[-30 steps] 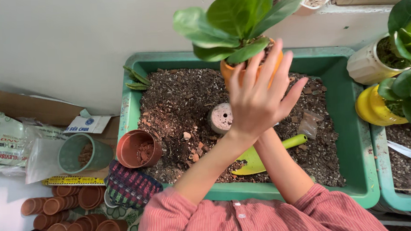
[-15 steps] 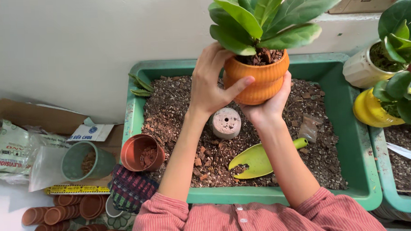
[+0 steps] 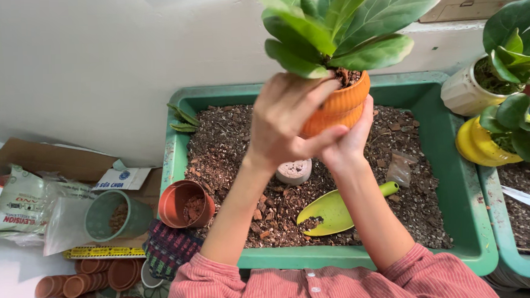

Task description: The person repots a small Ficus plant into an orange pot. They place the plant in the pot, add soil using a green scoop, and gently press the soil around the base. The person repeatedly lifts and rotates the pot to check the fit and soil level.

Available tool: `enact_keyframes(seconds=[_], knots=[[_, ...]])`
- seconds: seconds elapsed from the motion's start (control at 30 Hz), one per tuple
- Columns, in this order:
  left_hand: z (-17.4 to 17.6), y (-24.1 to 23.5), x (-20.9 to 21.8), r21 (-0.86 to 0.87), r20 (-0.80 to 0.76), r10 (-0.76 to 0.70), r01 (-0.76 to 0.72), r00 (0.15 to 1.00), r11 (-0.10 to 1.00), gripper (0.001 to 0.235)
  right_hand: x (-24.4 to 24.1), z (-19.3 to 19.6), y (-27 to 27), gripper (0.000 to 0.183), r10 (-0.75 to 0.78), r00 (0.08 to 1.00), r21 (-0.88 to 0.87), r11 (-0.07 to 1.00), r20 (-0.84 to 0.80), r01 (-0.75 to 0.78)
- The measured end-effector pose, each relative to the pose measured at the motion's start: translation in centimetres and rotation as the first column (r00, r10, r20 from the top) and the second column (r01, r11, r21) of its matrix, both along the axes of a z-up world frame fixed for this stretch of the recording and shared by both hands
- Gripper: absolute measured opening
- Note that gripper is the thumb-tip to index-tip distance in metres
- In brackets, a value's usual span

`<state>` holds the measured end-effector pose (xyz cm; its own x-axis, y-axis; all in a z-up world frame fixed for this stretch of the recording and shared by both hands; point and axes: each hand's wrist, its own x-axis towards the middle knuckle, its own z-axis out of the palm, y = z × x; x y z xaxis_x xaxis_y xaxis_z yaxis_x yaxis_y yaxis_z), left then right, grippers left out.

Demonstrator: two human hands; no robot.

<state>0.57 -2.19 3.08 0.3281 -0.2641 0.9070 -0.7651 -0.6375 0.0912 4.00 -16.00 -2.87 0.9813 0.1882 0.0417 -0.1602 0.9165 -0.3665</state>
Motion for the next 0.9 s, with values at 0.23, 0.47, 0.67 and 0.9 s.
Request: enact_keyframes(seconds=[0.23,0.47,0.67,0.9], knots=[[0.9,-2.9,-1.4,0.072,-0.060,0.068,-0.064,0.996,0.995,0.072,0.3,-2.0,0.7,0.059,-0.003,0.946,0.085,0.996,0.324,-0.026],[0.1,-5.7,-1.9,0.119,-0.084,0.213,-0.203,0.973,0.972,0.056,-0.1,-3.0,1.6,0.060,-0.006,0.940,0.077,0.997,0.341,-0.022],[-1.1,-7.8,-1.3,0.110,-0.107,0.105,-0.094,0.989,0.990,0.054,-0.4,-5.3,2.3,0.060,-0.024,0.971,0.029,0.999,0.238,0.018],[-1.1,-8.5,-1.3,0.082,-0.144,0.358,-0.350,0.922,0.933,0.060,0.2,-8.8,2.8,0.061,-0.087,0.993,-0.043,0.995,0.076,0.090]])
